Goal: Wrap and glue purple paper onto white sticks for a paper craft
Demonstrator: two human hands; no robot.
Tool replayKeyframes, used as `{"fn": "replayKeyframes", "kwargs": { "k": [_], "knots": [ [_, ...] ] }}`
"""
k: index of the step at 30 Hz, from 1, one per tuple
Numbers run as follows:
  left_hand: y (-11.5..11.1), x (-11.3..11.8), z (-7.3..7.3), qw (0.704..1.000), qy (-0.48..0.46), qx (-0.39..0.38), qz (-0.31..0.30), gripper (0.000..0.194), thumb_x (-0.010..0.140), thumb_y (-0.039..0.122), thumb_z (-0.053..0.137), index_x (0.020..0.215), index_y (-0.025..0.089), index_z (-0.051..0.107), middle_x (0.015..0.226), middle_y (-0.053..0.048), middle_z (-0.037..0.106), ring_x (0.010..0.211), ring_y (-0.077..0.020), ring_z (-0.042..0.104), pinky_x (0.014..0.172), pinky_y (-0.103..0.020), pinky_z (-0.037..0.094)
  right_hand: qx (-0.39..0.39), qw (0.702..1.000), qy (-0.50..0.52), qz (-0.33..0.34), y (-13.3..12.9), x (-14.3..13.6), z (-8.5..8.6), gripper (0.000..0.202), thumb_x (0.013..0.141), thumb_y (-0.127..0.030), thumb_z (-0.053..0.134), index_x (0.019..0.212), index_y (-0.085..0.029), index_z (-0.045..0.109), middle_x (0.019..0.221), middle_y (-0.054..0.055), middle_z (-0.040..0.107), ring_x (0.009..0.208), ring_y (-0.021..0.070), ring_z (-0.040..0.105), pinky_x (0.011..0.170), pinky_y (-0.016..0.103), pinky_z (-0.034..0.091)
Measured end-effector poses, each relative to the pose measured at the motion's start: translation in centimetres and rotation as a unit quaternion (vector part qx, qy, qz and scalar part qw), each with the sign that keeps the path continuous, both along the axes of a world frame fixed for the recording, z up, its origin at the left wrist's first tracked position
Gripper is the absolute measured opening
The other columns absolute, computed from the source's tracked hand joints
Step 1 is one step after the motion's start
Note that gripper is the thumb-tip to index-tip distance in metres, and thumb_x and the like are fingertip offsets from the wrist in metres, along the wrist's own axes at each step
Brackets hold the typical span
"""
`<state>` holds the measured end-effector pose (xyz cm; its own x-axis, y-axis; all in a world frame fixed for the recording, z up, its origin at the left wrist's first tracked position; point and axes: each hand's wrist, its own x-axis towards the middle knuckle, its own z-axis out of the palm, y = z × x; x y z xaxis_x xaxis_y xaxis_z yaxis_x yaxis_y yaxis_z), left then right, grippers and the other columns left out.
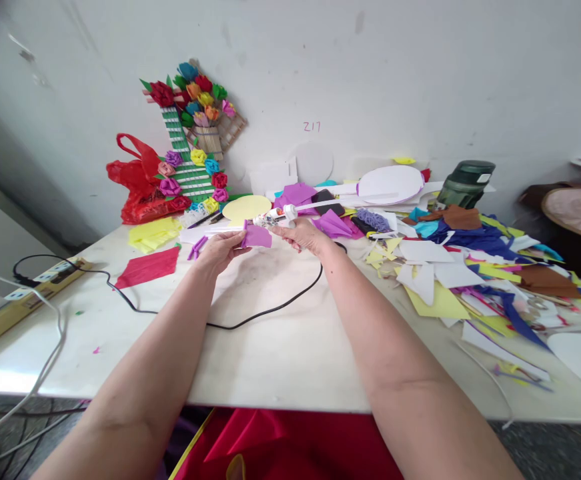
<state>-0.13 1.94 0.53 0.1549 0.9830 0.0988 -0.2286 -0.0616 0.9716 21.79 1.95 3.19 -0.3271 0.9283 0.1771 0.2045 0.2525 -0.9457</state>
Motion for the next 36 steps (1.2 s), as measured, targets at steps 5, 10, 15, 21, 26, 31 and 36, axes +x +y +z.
{"fn": "replayKeyframes", "kwargs": {
  "k": [5,10,15,21,26,31,36],
  "knots": [
    [0.03,-0.06,-0.06,1.000,0.007,0.000,-0.008,0.030,0.059,0.033,0.073,0.077,0.010,0.068,0.085,-0.010,0.066,0.079,-0.0165,0.061,0.076,-0.031,0.050,-0.003,1.000,0.011,-0.007,0.01,-0.03,-0.01,0.037,0.065,-0.048,0.068,0.069,-0.015,0.049,0.052,-0.004,0.044,0.034,0.0026,0.033,0.028,0.017,0.026],
    [0.05,-0.08,-0.15,1.000,0.006,0.005,-0.019,0.030,0.060,0.034,0.073,0.078,0.011,0.068,0.084,-0.009,0.066,0.080,-0.0166,0.060,0.078,-0.032,0.049,0.003,1.000,0.007,-0.008,0.22,0.05,-0.09,0.037,0.066,-0.048,0.067,0.073,-0.015,0.050,0.052,-0.005,0.043,0.034,0.0030,0.033,0.028,0.017,0.027],
    [-0.11,-0.01,0.01,1.000,0.005,0.002,-0.018,0.030,0.059,0.034,0.074,0.077,0.011,0.068,0.084,-0.009,0.066,0.079,-0.0167,0.061,0.077,-0.032,0.049,0.005,1.000,0.007,-0.005,0.19,0.08,-0.07,0.039,0.065,-0.049,0.067,0.075,-0.015,0.051,0.053,-0.005,0.042,0.034,0.0029,0.033,0.028,0.017,0.027],
    [-0.05,-0.04,-0.03,1.000,0.000,-0.001,-0.008,0.030,0.059,0.033,0.074,0.078,0.010,0.068,0.087,-0.009,0.066,0.080,-0.0170,0.061,0.077,-0.032,0.049,-0.005,1.000,-0.002,-0.002,0.04,0.07,0.03,0.039,0.065,-0.048,0.067,0.071,-0.015,0.049,0.053,-0.004,0.043,0.034,0.0027,0.033,0.028,0.018,0.027],
    [0.14,-0.13,-0.16,1.000,-0.005,0.001,-0.004,0.031,0.059,0.034,0.074,0.078,0.010,0.069,0.086,-0.010,0.066,0.080,-0.0170,0.061,0.078,-0.032,0.049,-0.012,1.000,-0.008,-0.008,0.01,-0.04,0.07,0.038,0.064,-0.047,0.069,0.072,-0.015,0.049,0.053,-0.004,0.044,0.033,0.0027,0.034,0.028,0.017,0.027],
    [0.07,-0.15,-0.10,1.000,-0.012,0.007,-0.003,0.030,0.058,0.034,0.075,0.076,0.010,0.069,0.083,-0.009,0.066,0.079,-0.0167,0.061,0.077,-0.032,0.049,-0.009,1.000,-0.012,0.003,-0.12,-0.11,0.22,0.040,0.063,-0.048,0.069,0.072,-0.015,0.049,0.053,-0.004,0.043,0.033,0.0029,0.034,0.027,0.017,0.027],
    [0.08,-0.13,-0.09,1.000,-0.013,0.005,0.002,0.028,0.059,0.033,0.074,0.075,0.010,0.068,0.082,-0.009,0.066,0.078,-0.0164,0.061,0.076,-0.032,0.050,-0.008,1.000,-0.007,0.018,-0.18,-0.01,0.17,0.039,0.063,-0.048,0.069,0.074,-0.016,0.049,0.052,-0.006,0.041,0.034,0.0027,0.033,0.028,0.017,0.027]
  ]
}}
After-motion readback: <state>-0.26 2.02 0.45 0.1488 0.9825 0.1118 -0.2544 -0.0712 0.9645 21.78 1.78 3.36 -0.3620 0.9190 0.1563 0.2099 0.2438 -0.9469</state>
